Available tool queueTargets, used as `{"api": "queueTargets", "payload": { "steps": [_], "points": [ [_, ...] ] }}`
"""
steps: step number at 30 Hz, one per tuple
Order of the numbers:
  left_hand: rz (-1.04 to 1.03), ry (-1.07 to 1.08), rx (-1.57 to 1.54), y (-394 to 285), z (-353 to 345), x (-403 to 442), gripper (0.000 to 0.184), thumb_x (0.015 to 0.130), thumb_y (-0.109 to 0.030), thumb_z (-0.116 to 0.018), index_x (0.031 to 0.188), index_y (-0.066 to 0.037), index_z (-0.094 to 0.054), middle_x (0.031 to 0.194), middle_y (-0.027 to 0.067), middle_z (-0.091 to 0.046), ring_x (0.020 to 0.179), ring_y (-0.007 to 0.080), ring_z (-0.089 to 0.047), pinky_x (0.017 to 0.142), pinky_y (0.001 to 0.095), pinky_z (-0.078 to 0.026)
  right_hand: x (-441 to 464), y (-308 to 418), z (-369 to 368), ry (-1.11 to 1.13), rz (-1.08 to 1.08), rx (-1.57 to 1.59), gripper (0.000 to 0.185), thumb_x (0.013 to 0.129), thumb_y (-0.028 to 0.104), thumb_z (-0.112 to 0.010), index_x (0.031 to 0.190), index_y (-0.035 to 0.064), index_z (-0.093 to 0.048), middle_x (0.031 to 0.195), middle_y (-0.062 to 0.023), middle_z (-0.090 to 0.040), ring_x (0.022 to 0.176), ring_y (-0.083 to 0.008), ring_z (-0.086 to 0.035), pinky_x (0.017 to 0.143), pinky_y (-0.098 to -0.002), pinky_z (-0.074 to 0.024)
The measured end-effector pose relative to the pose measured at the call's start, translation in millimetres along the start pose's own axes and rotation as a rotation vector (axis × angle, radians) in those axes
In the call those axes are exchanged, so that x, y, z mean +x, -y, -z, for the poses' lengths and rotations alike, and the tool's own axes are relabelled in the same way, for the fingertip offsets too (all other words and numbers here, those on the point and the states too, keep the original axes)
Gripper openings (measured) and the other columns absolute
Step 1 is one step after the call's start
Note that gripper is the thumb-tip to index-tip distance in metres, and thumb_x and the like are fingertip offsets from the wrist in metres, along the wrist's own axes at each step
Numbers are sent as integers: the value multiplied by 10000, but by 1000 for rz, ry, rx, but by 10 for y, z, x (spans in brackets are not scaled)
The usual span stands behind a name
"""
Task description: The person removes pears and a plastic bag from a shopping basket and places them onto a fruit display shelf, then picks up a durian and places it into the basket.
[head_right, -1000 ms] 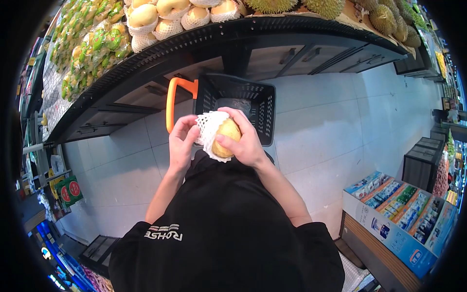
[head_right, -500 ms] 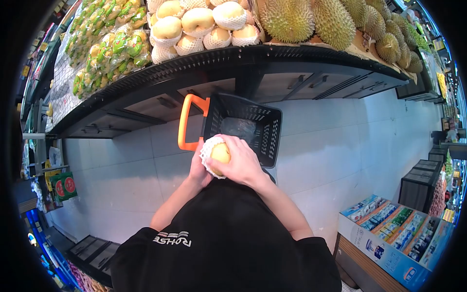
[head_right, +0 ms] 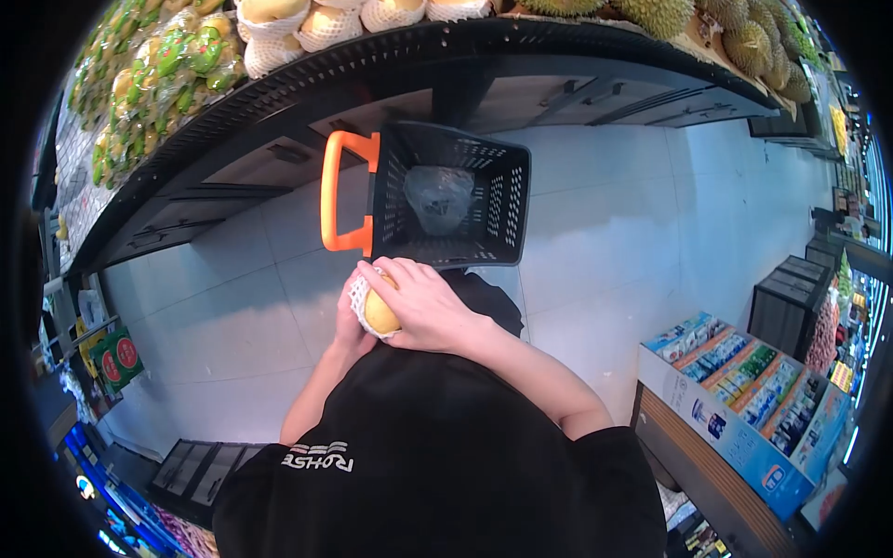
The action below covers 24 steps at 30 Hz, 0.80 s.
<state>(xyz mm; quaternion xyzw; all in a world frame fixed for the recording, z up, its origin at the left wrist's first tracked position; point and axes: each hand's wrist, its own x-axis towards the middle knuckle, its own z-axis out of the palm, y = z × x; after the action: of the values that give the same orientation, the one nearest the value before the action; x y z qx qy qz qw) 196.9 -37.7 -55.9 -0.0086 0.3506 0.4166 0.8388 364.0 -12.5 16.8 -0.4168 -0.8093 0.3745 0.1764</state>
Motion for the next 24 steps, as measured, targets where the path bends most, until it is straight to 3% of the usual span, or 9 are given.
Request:
{"api": "queueTargets", "payload": {
  "steps": [4, 10, 12, 16, 19, 22, 24],
  "points": [
    [-25, -48, 43, -44, 91, -64, 424, 1035, -391, -327, 1213, -69, -538, 1183, 117, -621, 1100, 240, -620, 964, 391, -500, 55, -3, -177, -4, -38, 31, 930, 565, 113, -775, 1401, 19, -376, 1281, -211, -463, 1186, -377, -471, 962, -453, -416],
    [52, -47, 98, -140, 322, -83, 491, 1037, -432, -301, 1258, -46, -508, 1216, 134, -605, 1107, 255, -619, 976, 398, -494, 116, 36, -243, -33, -96, 116, 836, 558, 137, -782, 1315, 19, -449, 1252, -212, -474, 1173, -385, -484, 971, -463, -418],
    [162, -37, 115, -200, 336, -105, 567, 1025, -499, -295, 1305, -44, -484, 1263, 143, -585, 1125, 260, -611, 987, 397, -487, 108, 31, -275, -56, -123, 211, 814, 571, 173, -784, 1304, 30, -460, 1253, -210, -472, 1177, -389, -484, 981, -462, -418],
    [146, 42, 190, -294, 280, -79, 632, 1010, -556, -292, 1337, -43, -466, 1295, 143, -571, 1155, 256, -595, 1007, 394, -472, 95, 47, -276, -88, -178, 323, 806, 589, 209, -786, 1306, 38, -459, 1257, -202, -471, 1185, -388, -481, 989, -452, -416],
    [28, 96, 293, -363, 208, -41, 567, 1010, -512, -360, 1311, -45, -470, 1249, 109, -567, 1175, 206, -555, 1020, 361, -442, 115, 74, -235, -227, -207, 340, 819, 589, 224, -803, 1305, 31, -455, 1251, -191, -471, 1181, -382, -485, 995, -439, -412],
    [-124, 173, 388, -437, 101, -11, 731, 911, -575, -544, 1362, -16, -409, 1307, 119, -524, 1227, 210, -516, 1049, 359, -412, 99, 64, -223, -355, -234, 364, 877, 580, 216, -847, 1331, 17, -442, 1290, -199, -467, 1204, -342, -499, 1009, -389, -417],
    [-120, 207, 412, -480, 29, -35, 821, 850, -585, -622, 1386, -13, -378, 1328, 117, -507, 1244, 212, -503, 1058, 360, -404, 86, 69, -217, -376, -258, 380, 899, 584, 212, -848, 1352, 8, -427, 1306, -191, -461, 1225, -319, -488, 1027, -380, -404]
  ]
}}
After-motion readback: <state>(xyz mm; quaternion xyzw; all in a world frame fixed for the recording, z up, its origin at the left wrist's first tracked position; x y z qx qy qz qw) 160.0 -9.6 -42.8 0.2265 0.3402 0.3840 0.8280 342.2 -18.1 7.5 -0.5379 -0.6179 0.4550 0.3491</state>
